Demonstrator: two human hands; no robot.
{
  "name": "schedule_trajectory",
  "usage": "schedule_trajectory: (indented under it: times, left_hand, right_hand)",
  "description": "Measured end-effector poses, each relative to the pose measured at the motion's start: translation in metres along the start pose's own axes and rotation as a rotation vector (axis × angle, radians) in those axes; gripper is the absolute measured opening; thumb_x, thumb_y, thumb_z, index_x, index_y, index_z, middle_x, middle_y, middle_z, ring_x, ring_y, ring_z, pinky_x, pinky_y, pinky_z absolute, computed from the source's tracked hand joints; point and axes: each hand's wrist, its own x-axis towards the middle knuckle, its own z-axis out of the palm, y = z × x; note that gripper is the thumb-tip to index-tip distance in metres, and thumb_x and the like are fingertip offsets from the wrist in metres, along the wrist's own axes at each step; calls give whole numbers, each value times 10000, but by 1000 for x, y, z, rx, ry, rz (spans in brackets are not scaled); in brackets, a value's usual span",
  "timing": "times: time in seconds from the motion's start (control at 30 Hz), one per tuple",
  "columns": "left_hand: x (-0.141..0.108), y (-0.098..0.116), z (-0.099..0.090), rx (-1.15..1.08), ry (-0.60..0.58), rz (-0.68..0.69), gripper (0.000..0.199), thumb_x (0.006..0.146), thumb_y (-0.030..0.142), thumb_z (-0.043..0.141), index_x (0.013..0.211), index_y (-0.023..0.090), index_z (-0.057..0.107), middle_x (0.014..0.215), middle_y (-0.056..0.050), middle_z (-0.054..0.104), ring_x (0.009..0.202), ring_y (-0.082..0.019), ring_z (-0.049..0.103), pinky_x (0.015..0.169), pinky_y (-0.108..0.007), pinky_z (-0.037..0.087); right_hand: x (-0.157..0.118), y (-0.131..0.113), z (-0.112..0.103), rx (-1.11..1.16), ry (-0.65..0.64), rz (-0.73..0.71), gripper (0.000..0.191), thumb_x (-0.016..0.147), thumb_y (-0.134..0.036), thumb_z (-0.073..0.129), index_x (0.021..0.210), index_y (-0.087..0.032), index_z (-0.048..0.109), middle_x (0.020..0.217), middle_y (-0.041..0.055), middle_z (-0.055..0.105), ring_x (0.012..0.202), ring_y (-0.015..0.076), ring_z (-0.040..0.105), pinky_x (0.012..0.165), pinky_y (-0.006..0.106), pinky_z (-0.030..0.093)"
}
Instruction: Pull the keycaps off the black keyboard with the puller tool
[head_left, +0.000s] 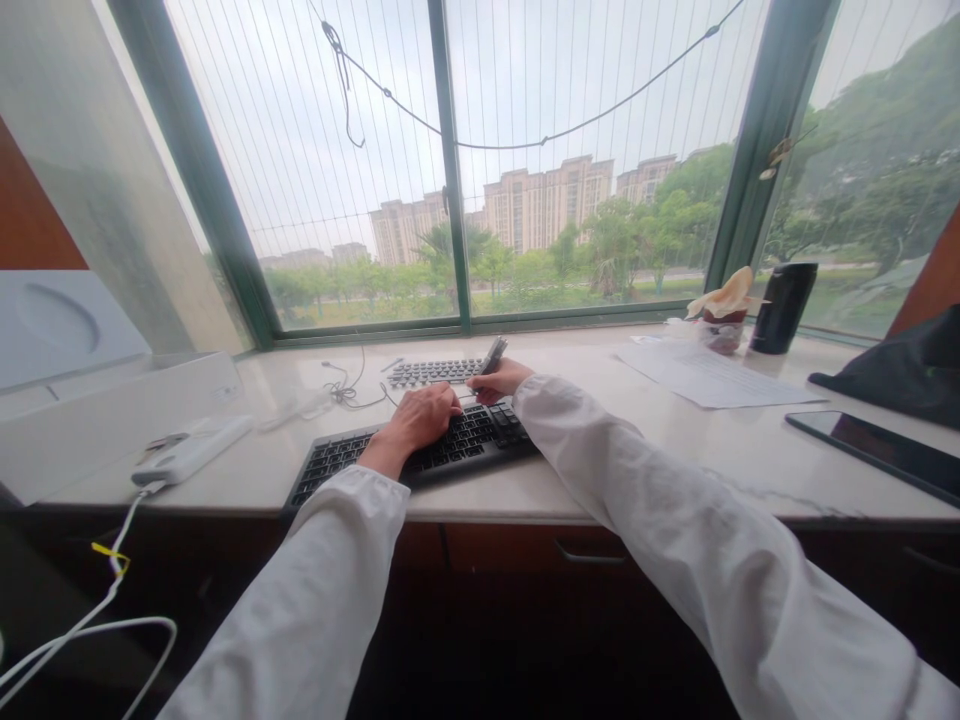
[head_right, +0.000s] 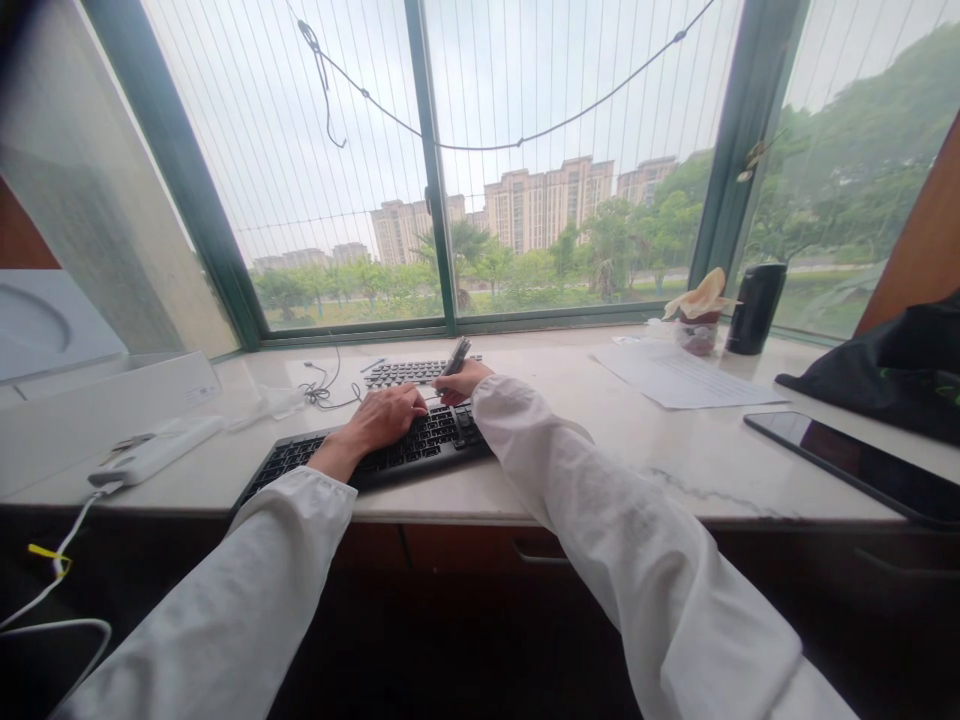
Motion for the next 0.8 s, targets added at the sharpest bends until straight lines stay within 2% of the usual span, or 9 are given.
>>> schedule_trajectory:
  times: [0.2,0.4,0.63,0.8]
  left_hand:
    - [-1,-9,2,-68,37,-29,244,886,329,464,944,242,684,1012,-42,680,930,-199,624,841,-315,447]
    - [1,-22,3,-147,44,-6,279,884,329,448,939,318,721,1000,26,707,880,-158,639,790,-260,465]
    - [3,-4,-9,40,0,0,244,864,360,497,924,342,734,1040,17,700,917,-200,634,760,-288,458]
    - [5,6,-12,82,-29,-82,263,874,373,480,903,340,739,1016,4,706,899,-205,638,760,-295,460]
  right_hand:
    - [1,-2,4,-107,48,-82,194,722,-284,717,695,-99,669,593,63,682,553,143,658,563,231,575]
    - [1,-1,5,-135,57,-119,176,735,-260,675,662,-101,653,550,51,660,515,123,630,523,208,552]
    - [4,3,5,-214,80,-185,186,725,-288,646,641,-123,662,603,56,686,538,132,641,513,204,539]
    - [1,1,3,-232,74,-223,194,717,-293,636,638,-120,670,623,73,695,563,152,655,500,208,525]
